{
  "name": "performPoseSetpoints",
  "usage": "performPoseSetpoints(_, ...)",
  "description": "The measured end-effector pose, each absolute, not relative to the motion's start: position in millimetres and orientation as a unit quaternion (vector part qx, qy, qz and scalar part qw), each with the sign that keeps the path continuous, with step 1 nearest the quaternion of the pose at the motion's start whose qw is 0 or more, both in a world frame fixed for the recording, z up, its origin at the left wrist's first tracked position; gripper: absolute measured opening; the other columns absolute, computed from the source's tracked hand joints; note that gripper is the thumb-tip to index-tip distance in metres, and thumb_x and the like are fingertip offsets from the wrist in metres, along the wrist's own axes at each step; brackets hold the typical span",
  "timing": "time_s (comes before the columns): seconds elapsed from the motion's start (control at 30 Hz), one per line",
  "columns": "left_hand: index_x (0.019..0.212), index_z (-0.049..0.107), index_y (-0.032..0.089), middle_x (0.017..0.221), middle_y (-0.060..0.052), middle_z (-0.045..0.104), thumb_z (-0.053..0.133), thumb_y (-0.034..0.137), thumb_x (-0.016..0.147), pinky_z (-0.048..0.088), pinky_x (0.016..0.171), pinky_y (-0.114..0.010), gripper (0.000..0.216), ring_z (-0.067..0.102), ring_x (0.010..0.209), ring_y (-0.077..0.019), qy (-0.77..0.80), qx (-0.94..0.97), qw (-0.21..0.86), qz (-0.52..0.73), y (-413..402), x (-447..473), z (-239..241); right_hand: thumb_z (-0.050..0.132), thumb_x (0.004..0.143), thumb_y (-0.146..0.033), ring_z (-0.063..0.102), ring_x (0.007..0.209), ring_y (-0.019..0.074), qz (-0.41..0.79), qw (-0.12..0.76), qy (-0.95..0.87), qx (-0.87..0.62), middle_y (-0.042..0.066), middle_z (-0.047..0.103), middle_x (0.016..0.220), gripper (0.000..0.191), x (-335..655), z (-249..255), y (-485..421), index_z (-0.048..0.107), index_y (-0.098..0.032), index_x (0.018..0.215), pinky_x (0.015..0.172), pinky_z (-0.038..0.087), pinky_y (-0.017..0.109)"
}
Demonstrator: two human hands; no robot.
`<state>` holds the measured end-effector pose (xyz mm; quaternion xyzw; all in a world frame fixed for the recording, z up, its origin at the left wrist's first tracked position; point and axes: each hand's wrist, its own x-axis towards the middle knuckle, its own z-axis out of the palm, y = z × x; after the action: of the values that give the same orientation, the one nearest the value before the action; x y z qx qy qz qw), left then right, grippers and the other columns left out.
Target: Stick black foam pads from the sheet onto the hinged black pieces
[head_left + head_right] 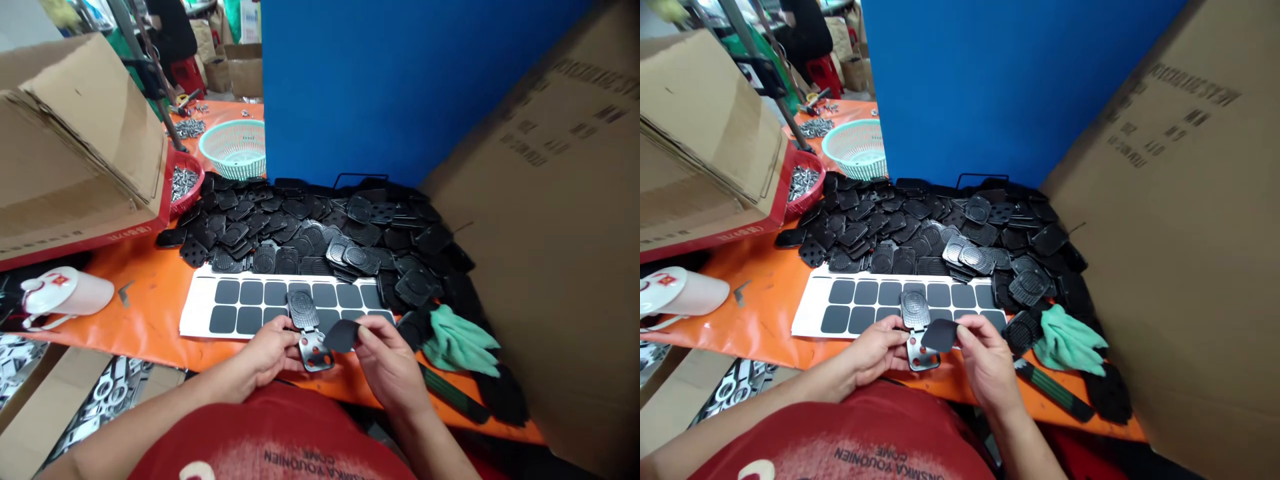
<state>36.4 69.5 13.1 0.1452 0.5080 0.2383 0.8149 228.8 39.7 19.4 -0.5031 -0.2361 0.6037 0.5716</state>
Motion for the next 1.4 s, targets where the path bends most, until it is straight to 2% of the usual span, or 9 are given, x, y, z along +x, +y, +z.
performPoseSetpoints(0.1, 0.082, 0.048, 0.016, 0.071, -0.003, 0.061, 0.05, 0.015, 0.085, 0.054, 0.058, -0.031, 0.004, 0.064, 0.059, -0.015, 0.51, 0.152, 0.817, 0.223, 66, 36, 12, 0.077, 0.072, -0.045, 0.053, 0.066, 0.0145, 0.594, 0.476, -0.306, -0.571, 0.001, 0.061, 0.075, 0.026, 232, 11, 27, 0.068, -0.022, 0.081, 0.062, 0.044, 0.027)
performPoseSetpoints(0.23, 0.078, 0.05, 0.015, 0.07, -0.003, 0.061, 0.047, 0.017, 0.087, 0.051, 0.054, -0.027, 0.01, 0.06, 0.053, -0.0123, 0.523, 0.151, 0.81, 0.216, 66, 34, 7, 0.072, 0.074, -0.053, 0.047, 0.065, 0.014, 0.59, 0.386, -0.364, -0.609, 0.0, 0.056, 0.07, 0.034, 227, 1, 20, 0.065, -0.02, 0.075, 0.058, 0.039, 0.024)
performPoseSetpoints(0.33, 0.077, 0.051, 0.015, 0.068, -0.002, 0.06, 0.049, 0.018, 0.086, 0.049, 0.053, -0.025, 0.01, 0.058, 0.052, -0.011, 0.532, 0.157, 0.804, 0.215, 66, 33, 6, 0.071, 0.072, -0.056, 0.045, 0.062, 0.0132, 0.605, 0.356, -0.365, -0.612, -0.001, 0.055, 0.068, 0.038, 220, -4, 20, 0.063, -0.019, 0.074, 0.056, 0.037, 0.024)
performPoseSetpoints(0.6, 0.079, 0.053, 0.015, 0.064, 0.002, 0.056, 0.062, 0.021, 0.078, 0.042, 0.051, -0.02, 0.01, 0.054, 0.051, -0.008, 0.549, 0.177, 0.788, 0.216, 64, 34, 6, 0.07, 0.072, -0.055, 0.046, 0.063, 0.0136, 0.609, 0.349, -0.351, -0.619, -0.001, 0.055, 0.068, 0.037, 210, -15, 22, 0.062, -0.019, 0.075, 0.058, 0.038, 0.025)
performPoseSetpoints(1.07, 0.079, 0.055, 0.015, 0.061, 0.002, 0.057, 0.058, 0.017, 0.078, 0.046, 0.051, -0.022, 0.004, 0.057, 0.05, -0.0093, 0.557, 0.187, 0.781, 0.213, 64, 36, 5, 0.069, 0.072, -0.049, 0.046, 0.063, 0.014, 0.59, 0.337, -0.36, -0.639, 0.0, 0.056, 0.068, 0.032, 210, -4, 27, 0.062, -0.018, 0.073, 0.059, 0.038, 0.026)
performPoseSetpoints(1.4, 0.077, 0.056, 0.015, 0.061, 0.003, 0.057, 0.064, 0.02, 0.076, 0.044, 0.05, -0.02, 0.01, 0.057, 0.05, -0.0087, 0.554, 0.191, 0.78, 0.22, 64, 34, 1, 0.069, 0.069, -0.051, 0.048, 0.064, 0.0148, 0.602, 0.327, -0.358, -0.634, 0.0, 0.057, 0.067, 0.034, 209, -3, 31, 0.063, -0.018, 0.073, 0.059, 0.039, 0.026)
